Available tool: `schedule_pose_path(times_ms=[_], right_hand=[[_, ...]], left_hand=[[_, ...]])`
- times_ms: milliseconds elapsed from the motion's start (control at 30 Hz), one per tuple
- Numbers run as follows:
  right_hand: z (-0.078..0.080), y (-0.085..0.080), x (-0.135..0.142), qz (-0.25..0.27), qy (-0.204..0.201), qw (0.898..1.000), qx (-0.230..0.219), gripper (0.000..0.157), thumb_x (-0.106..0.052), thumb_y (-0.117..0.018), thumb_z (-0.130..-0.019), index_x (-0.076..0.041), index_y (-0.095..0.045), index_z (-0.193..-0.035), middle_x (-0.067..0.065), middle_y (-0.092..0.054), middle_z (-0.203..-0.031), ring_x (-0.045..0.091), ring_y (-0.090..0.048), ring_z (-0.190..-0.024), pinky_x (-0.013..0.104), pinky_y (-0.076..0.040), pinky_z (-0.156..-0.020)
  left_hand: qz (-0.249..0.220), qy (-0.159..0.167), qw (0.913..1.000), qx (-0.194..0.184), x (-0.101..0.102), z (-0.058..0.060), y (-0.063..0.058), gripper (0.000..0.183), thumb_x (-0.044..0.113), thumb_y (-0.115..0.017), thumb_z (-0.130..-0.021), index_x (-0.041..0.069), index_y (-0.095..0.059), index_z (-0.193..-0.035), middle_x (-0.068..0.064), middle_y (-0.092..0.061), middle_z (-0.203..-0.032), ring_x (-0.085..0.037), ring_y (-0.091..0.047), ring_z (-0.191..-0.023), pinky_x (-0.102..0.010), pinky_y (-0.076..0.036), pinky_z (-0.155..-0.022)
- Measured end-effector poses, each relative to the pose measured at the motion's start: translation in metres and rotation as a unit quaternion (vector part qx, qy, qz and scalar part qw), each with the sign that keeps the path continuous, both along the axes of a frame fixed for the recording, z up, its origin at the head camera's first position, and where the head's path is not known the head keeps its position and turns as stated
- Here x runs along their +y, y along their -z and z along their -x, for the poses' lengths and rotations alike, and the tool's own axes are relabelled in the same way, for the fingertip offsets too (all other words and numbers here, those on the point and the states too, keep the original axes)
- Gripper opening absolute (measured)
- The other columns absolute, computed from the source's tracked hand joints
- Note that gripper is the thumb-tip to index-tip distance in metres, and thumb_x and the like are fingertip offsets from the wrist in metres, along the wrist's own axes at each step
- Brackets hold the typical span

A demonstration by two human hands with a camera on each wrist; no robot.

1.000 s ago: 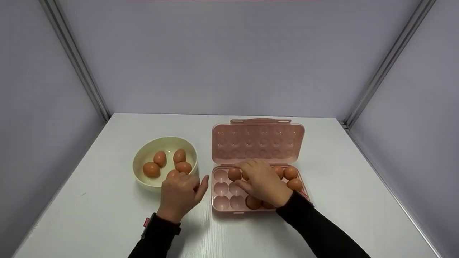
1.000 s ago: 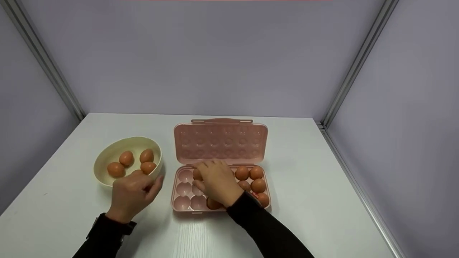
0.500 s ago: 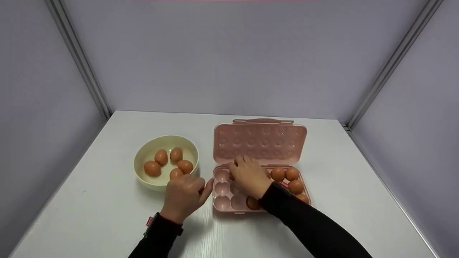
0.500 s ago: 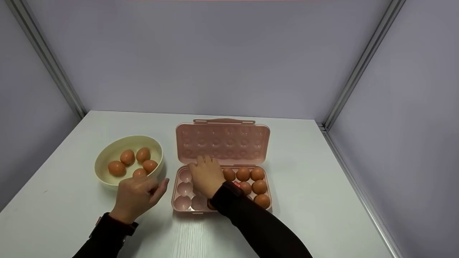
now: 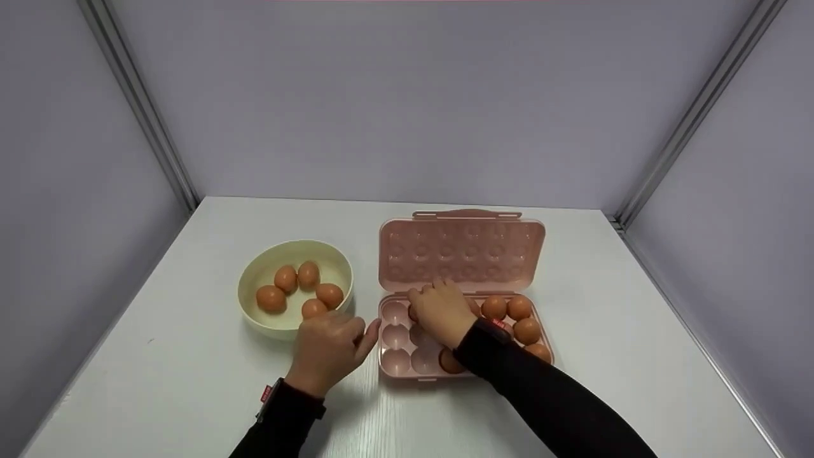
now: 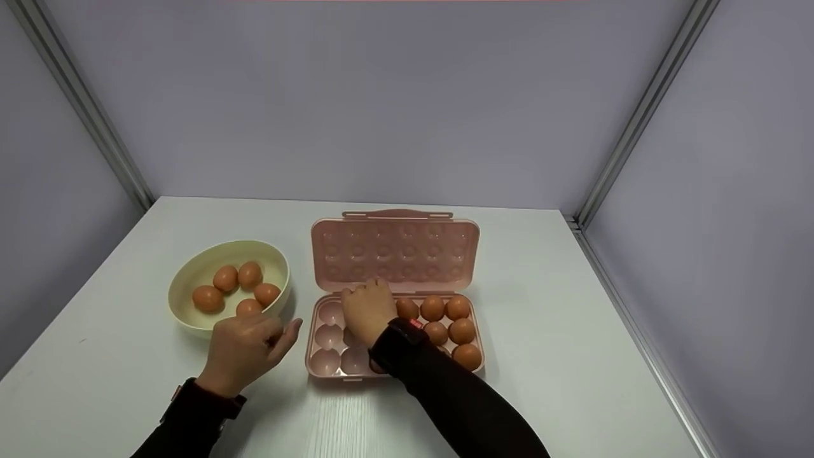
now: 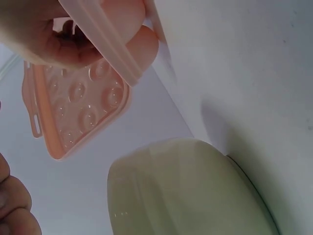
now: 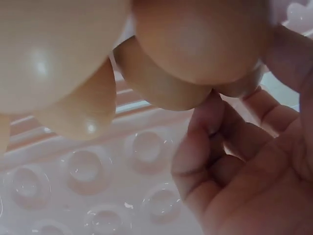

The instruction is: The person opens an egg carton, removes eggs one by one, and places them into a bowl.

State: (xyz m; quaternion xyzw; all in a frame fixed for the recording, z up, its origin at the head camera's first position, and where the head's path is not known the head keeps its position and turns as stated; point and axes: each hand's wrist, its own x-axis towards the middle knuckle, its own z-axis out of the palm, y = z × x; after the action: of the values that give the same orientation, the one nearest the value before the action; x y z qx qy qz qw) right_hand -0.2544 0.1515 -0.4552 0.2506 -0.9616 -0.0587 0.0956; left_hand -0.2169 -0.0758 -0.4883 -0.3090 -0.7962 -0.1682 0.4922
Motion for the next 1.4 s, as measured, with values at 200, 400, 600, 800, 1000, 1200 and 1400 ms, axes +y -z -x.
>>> schedule_pose_path(times_ms=[200, 400, 600, 800, 1000, 1200, 1400], right_hand=[[-0.008, -0.015, 0.015, 0.109, -0.013, 0.994, -0.025, 0.022, -0.024, -0.083, -0.089, -0.012, -0.067, -0.098, 0.009, -0.075, -0.092, 0.036, -0.066, -0.092, 0.050, -0.052, -0.087], [-0.041, -0.036, 0.031, 0.314, -0.016, 0.939, -0.142, 0.036, -0.039, -0.077, -0.099, -0.012, -0.069, -0.122, 0.002, -0.073, -0.096, 0.021, -0.068, -0.086, 0.036, -0.058, -0.078], [-0.070, -0.028, 0.039, 0.431, -0.040, 0.867, -0.245, 0.036, -0.044, -0.070, -0.103, -0.019, -0.069, -0.129, -0.007, -0.067, -0.097, 0.006, -0.059, -0.082, 0.021, -0.050, -0.073], [-0.082, -0.019, 0.042, 0.508, -0.058, 0.795, -0.327, 0.028, -0.031, -0.071, -0.105, -0.018, -0.069, -0.129, -0.002, -0.066, -0.094, 0.003, -0.053, -0.069, 0.017, -0.045, -0.061], [-0.084, -0.011, 0.044, 0.541, -0.055, 0.762, -0.352, 0.030, -0.026, -0.071, -0.105, -0.010, -0.069, -0.130, -0.002, -0.072, -0.098, 0.001, -0.055, -0.070, 0.016, -0.044, -0.061], [-0.084, -0.009, 0.047, 0.531, -0.072, 0.768, -0.350, 0.033, -0.024, -0.069, -0.106, -0.009, -0.067, -0.135, 0.002, -0.075, -0.105, 0.002, -0.061, -0.079, 0.016, -0.048, -0.066], [-0.083, -0.006, 0.050, 0.530, -0.070, 0.768, -0.352, 0.040, -0.024, -0.068, -0.106, -0.002, -0.062, -0.139, 0.013, -0.074, -0.120, 0.005, -0.068, -0.093, 0.018, -0.053, -0.074]], left_hand=[[-0.007, 0.005, 0.9999, -0.006, 0.000, -0.002, 0.001, 0.041, 0.031, -0.078, -0.087, 0.019, -0.050, -0.061, 0.007, -0.048, -0.049, -0.011, -0.045, -0.043, -0.028, -0.031, -0.041], [-0.041, 0.074, 0.9954, -0.044, 0.008, -0.012, -0.010, 0.034, 0.035, -0.092, -0.080, 0.013, -0.068, -0.090, 0.004, -0.062, -0.074, -0.009, -0.057, -0.060, -0.024, -0.046, -0.053], [-0.042, 0.187, 0.9782, -0.081, 0.025, -0.030, -0.025, 0.062, 0.028, -0.095, -0.077, 0.009, -0.071, -0.131, -0.005, -0.072, -0.121, -0.017, -0.074, -0.106, -0.027, -0.061, -0.089], [-0.008, 0.221, 0.9728, -0.067, 0.036, -0.041, -0.030, 0.060, 0.021, -0.097, -0.074, 0.008, -0.074, -0.128, -0.007, -0.073, -0.124, -0.017, -0.074, -0.108, -0.024, -0.060, -0.093], [0.013, 0.203, 0.9722, -0.116, 0.038, -0.048, -0.028, 0.049, 0.015, -0.096, -0.077, 0.012, -0.077, -0.123, -0.002, -0.074, -0.122, -0.012, -0.073, -0.110, -0.020, -0.059, -0.095], [0.007, 0.202, 0.9713, -0.125, 0.040, -0.048, -0.027, 0.044, 0.011, -0.095, -0.080, 0.011, -0.076, -0.119, -0.001, -0.073, -0.119, -0.010, -0.071, -0.108, -0.018, -0.059, -0.093], [-0.029, 0.158, 0.9821, -0.098, 0.024, -0.035, -0.030, 0.048, 0.008, -0.096, -0.077, 0.007, -0.075, -0.120, -0.005, -0.073, -0.116, -0.016, -0.072, -0.104, -0.023, -0.061, -0.089]])
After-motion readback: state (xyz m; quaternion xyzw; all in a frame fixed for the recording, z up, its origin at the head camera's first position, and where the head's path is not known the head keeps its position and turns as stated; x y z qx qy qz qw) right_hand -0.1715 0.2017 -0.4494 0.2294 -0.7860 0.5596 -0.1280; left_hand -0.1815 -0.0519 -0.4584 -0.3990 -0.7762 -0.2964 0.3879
